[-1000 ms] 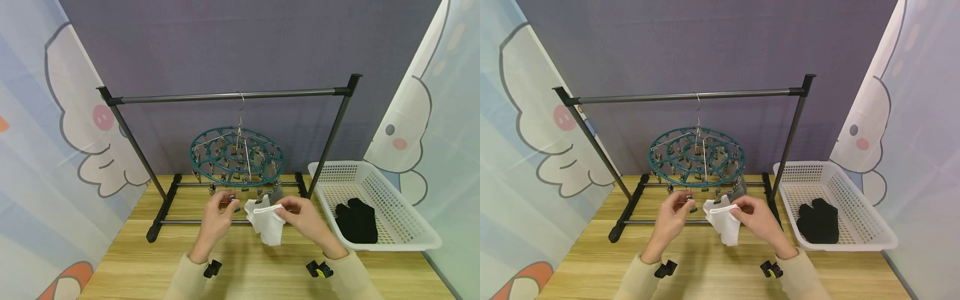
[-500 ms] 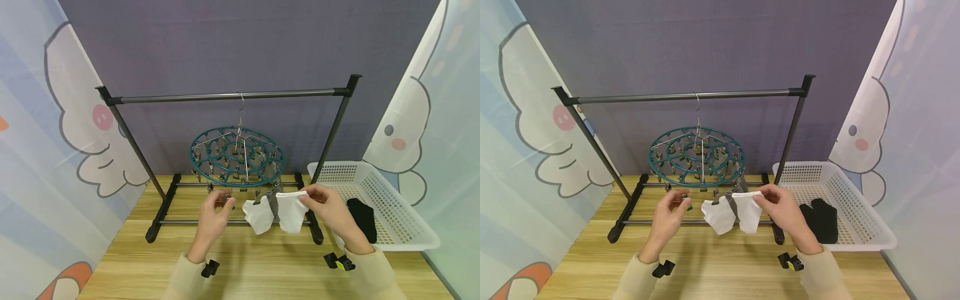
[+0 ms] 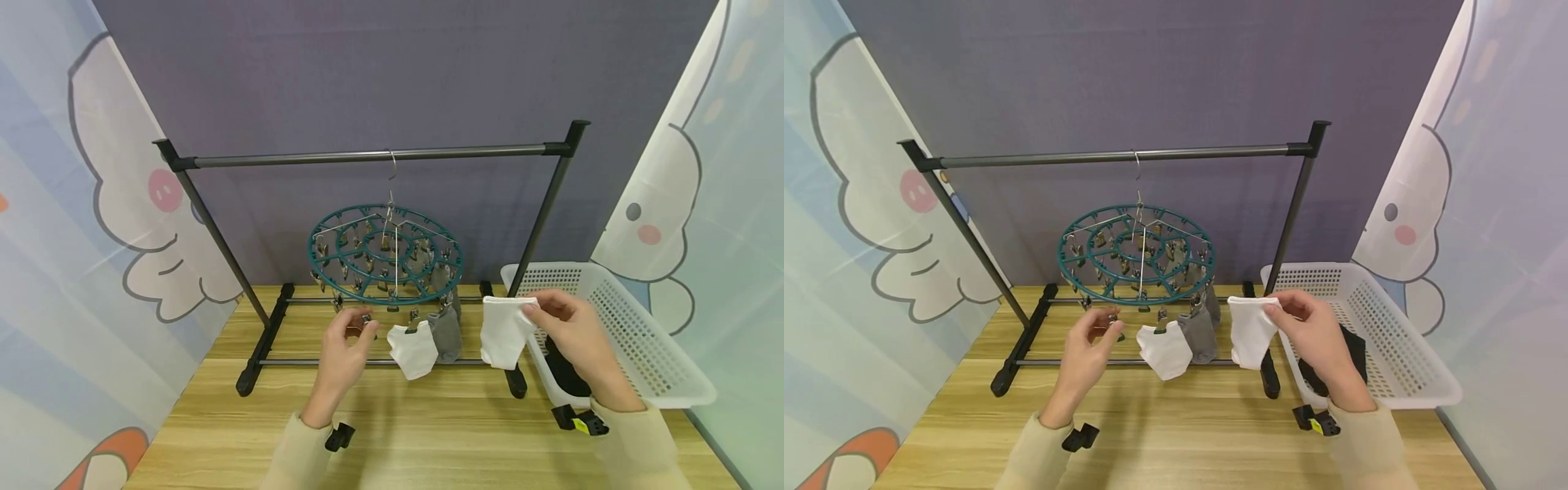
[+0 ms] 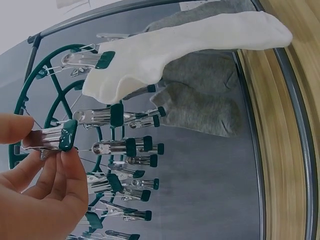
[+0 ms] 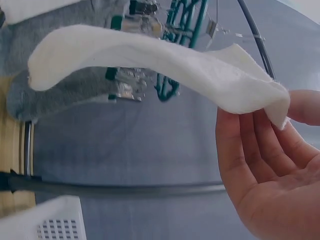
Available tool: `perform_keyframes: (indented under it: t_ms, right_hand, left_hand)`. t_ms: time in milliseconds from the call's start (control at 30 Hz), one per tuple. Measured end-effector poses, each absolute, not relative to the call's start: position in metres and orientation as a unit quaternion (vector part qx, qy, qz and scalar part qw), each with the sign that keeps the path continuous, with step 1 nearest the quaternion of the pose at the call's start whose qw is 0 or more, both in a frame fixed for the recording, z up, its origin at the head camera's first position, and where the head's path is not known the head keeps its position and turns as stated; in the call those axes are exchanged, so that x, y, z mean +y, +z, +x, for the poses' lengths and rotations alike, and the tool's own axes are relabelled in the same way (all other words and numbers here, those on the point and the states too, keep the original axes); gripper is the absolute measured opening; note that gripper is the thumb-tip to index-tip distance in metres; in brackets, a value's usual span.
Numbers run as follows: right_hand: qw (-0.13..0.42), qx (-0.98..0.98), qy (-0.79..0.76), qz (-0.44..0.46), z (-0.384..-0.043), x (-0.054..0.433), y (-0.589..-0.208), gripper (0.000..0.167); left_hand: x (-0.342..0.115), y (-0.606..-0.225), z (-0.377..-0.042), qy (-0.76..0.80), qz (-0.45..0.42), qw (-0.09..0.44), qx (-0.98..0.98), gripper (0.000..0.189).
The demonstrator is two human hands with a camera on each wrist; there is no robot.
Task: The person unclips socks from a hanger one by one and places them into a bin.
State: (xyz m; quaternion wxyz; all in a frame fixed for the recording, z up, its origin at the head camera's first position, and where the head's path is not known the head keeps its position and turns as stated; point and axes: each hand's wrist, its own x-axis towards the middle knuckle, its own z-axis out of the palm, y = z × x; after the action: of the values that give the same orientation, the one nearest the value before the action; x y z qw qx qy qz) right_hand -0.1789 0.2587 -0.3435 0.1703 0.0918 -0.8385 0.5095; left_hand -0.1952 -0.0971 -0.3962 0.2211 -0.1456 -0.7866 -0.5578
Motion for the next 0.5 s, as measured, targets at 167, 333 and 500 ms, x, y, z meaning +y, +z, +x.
perform_keyframes:
  t_ms: [167, 333, 500]
  right_hand:
    - [0.198, -0.825, 0.525, 0.075, -0.18, 0.275, -0.344, 0.024]
    - [0.216, -0.816, 0.533, 0.056, -0.181, 0.289, -0.343, 0.019]
    - [0.224, -0.808, 0.543, 0.037, -0.18, 0.303, -0.34, 0.014]
  left_hand:
    - [-0.099, -0.397, -0.197, -0.562, -0.147, 0.23, -0.781, 0.023]
    - [-0.1, -0.397, -0.198, -0.558, -0.146, 0.237, -0.781, 0.022]
    - [-0.101, -0.396, -0.197, -0.556, -0.143, 0.239, -0.783, 0.022]
